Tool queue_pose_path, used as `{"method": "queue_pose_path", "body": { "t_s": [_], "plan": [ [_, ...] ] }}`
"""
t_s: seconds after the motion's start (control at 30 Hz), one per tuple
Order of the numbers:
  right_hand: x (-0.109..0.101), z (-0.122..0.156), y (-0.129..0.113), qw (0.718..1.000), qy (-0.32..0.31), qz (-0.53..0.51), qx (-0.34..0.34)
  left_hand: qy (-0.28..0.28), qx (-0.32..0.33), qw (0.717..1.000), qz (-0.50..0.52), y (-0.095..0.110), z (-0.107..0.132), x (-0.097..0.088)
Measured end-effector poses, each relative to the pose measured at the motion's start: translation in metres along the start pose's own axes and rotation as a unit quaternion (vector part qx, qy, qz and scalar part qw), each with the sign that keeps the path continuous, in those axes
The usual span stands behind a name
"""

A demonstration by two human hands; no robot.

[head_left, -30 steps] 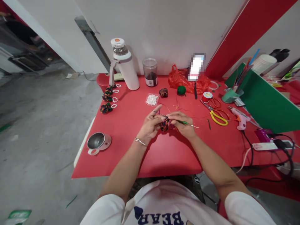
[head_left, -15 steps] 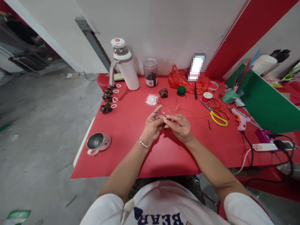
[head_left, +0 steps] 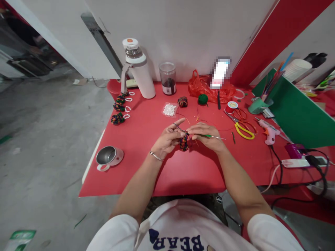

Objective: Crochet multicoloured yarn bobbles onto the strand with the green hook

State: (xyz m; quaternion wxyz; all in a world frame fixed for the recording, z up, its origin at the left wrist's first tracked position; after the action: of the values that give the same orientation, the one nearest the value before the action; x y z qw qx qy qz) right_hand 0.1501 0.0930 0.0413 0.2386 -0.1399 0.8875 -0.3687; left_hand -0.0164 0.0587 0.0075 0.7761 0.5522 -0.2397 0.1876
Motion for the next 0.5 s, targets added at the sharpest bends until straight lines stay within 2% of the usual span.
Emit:
{"method": "queue_pose_path", "body": {
  "t_s": [0.27, 0.5],
  "plan": [
    [-0.0032, -0.0025, -0.0049, 0.999, 0.005, 0.033, -0.026, 0.008, 0.024, 1.000, -0.002, 0.0039, -0.0009, -0.0038],
    [-0.0051, -0.0049, -0.0101, 0.999, 0.005, 0.046, -0.012, 0.005, 0.028, 1.000, -0.006, 0.0077, -0.0002, -0.0082]
  ]
}}
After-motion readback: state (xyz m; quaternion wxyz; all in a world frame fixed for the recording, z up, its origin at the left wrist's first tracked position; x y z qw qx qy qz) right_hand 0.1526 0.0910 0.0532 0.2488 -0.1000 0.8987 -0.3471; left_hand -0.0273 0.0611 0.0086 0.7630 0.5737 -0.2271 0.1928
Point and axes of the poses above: each hand's wrist, its own z-axis away from the middle knuckle, its own x-axis out of the palm, y = z × x, the point moved 5 cm from there along -z, towards the middle knuckle, and after that the axes turned 2 degrees about -z, right-handed, at the moved point
